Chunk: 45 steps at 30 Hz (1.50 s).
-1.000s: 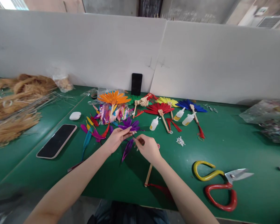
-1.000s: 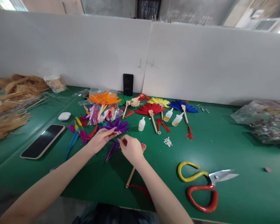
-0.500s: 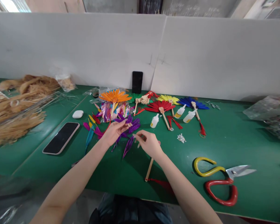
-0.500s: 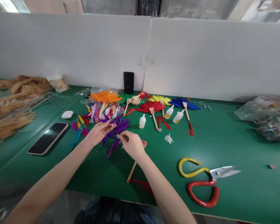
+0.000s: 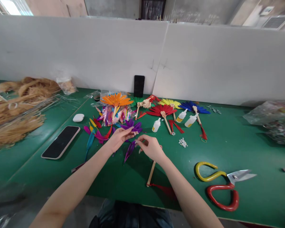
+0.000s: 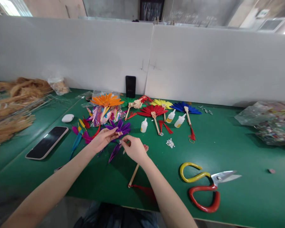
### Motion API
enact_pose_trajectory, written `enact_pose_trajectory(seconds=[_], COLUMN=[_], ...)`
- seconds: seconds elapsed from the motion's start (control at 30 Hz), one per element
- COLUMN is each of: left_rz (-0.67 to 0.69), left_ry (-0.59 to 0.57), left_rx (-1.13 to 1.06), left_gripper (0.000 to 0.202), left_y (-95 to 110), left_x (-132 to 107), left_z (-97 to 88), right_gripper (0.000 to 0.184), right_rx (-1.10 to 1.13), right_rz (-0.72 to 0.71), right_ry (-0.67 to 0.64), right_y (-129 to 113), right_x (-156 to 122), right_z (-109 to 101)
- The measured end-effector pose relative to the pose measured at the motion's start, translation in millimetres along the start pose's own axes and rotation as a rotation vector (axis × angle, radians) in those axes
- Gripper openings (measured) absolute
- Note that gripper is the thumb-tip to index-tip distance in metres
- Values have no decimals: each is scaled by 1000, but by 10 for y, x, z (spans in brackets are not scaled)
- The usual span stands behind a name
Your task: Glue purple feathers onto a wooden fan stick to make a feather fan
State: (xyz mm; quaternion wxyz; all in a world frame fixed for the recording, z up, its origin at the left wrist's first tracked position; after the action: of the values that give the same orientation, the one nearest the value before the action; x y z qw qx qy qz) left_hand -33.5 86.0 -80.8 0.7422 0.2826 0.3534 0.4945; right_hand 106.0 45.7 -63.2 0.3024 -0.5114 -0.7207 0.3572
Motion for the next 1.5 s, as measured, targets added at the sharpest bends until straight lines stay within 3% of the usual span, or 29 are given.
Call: enact_pose_trajectory(seconds=[0.17,0.3,0.43,0.57,0.73,0.87,0.97,1.07,1.27,1.5], left_rz=[33,53,188,267,205,188,276,354,457,546], left_ry=[17,39,-17,-10,-13,-158,-282,-337,-262,-147], left_rx=[169,612,916,901,960,1026,1122,1155,1115,1080], left_gripper=[19,23,24,16,20,27,33,32,29,33], left_y=[79,81,122,223,358,409,402,345,199,214], left_x=[26,21,-24,-64,-119,-154,-133,-77,-12,-42], left_z=[-73,-52,78,87,119,399,646,751,598,503], right_gripper=[21,25,24,23,30,31,31,30,32,35], right_rx=[89,167,194,185,226,271,280,323,342,332], right_rz=[-34,86,131,121,90,68,48,17,14,85], right_ry=[-113,-18,44,71,87,50,-33,-126,-163,-184], right_y=[28,276,429,405,357,318,266,217,201,181], right_x=[-40,-80,-112,-116,-107,-102,-106,-115,-122,-136], right_z=[-155,-399,-487,-492,-477,-428,-384,-348,-283,-189])
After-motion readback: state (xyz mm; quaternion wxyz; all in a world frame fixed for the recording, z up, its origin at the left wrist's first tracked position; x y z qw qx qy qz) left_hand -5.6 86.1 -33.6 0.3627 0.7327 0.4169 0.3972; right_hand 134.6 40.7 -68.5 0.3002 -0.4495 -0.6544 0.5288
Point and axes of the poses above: each hand's wrist, its own x-axis towards the middle knuckle, its own z-axis out of the palm, y = z × x, the point moved 6 cm from there along x, towards the middle knuckle, and after that the axes turned 9 degrees about -x, right-handed, at the moved point
